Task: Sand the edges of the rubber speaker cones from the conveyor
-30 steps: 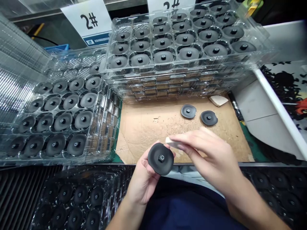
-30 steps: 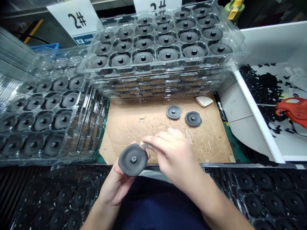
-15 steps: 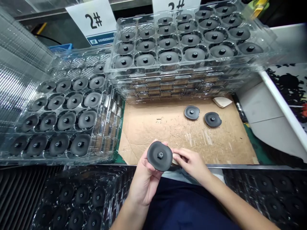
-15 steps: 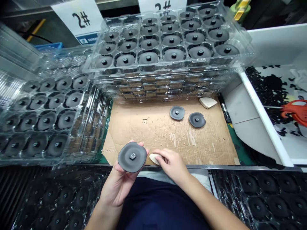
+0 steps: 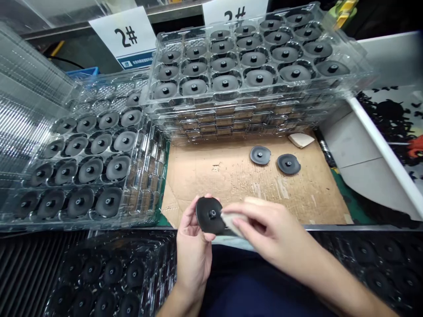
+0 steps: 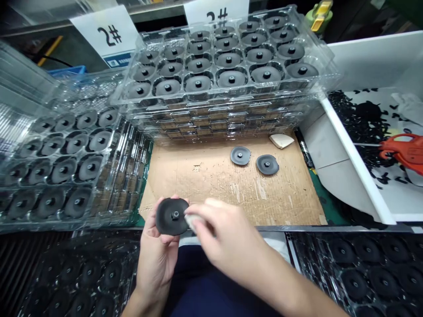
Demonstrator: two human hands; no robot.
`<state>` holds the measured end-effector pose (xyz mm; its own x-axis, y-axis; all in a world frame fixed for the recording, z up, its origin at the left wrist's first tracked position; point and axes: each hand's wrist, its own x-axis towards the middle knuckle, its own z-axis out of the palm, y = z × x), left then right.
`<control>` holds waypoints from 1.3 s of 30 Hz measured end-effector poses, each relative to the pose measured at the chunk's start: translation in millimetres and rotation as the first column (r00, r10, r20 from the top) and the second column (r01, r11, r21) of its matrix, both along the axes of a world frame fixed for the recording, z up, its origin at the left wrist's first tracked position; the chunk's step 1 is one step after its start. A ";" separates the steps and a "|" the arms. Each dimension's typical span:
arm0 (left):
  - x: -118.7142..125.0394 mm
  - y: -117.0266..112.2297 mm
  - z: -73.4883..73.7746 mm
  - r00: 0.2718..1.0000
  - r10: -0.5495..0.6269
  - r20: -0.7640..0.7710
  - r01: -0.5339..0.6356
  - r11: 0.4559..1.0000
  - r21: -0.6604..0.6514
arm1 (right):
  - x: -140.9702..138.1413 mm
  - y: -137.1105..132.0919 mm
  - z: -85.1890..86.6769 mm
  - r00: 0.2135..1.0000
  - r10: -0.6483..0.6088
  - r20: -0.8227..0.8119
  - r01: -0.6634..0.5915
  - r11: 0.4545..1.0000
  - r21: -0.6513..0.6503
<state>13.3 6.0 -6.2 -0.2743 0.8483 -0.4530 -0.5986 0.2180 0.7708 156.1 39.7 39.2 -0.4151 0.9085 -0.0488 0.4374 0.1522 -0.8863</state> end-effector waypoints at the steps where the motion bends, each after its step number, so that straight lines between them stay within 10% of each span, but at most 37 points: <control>1: 0.4 -0.1 1.8 1.000 0.008 -0.008 -0.008 1.000 0.022 | 3.5 -1.1 0.3 0.997 -0.071 -0.014 0.071 0.997 0.008; 4: 5.0 -0.2 7.8 1.000 -0.026 -0.009 0.027 0.997 0.077 | 0.9 -4.9 6.4 0.953 -0.223 -0.204 0.246 0.965 0.093; 7: 7.6 0.3 10.4 0.997 -0.078 0.017 0.075 0.992 0.103 | -11.4 -6.3 10.5 0.933 -0.106 -0.345 0.187 0.960 0.210; 13: -3.7 3.9 7.7 0.991 -0.078 0.113 0.076 0.997 0.018 | 12.3 -4.2 -16.2 0.982 -0.148 -0.114 0.143 0.988 -0.052; 18: 4.5 3.5 14.1 0.974 -0.116 0.193 0.119 0.993 -0.005 | 16.9 -6.0 -11.4 0.939 -0.331 -0.096 0.338 0.939 0.064; 22: 6.2 1.0 16.0 0.965 -0.152 0.213 0.161 0.986 -0.028 | -6.8 -3.4 9.5 0.972 -0.048 -0.231 0.117 0.948 0.295; 25: 0.3 0.5 11.1 0.975 -0.132 0.180 0.142 0.989 -0.044 | -15.1 2.4 12.8 0.971 0.168 -0.171 -0.133 0.971 0.199; 30: 1.4 0.2 5.7 0.946 -0.240 0.217 0.258 0.965 -0.057 | -18.8 7.3 6.8 0.987 0.007 -0.162 0.039 0.960 0.277; 33: 0.4 0.2 7.4 0.913 -0.290 0.287 0.304 0.953 -0.003 | -9.2 2.0 8.7 0.970 0.136 -0.202 -0.074 0.956 0.285; 36: -4.1 0.8 8.8 0.881 -0.328 0.340 0.331 0.942 0.050 | 7.0 -4.0 14.7 0.984 0.166 -0.069 -0.153 0.976 0.154; 39: -5.4 1.2 9.8 0.872 -0.325 0.365 0.346 0.938 0.007 | 12.9 -0.9 18.6 0.992 -0.004 0.126 -0.036 0.951 0.308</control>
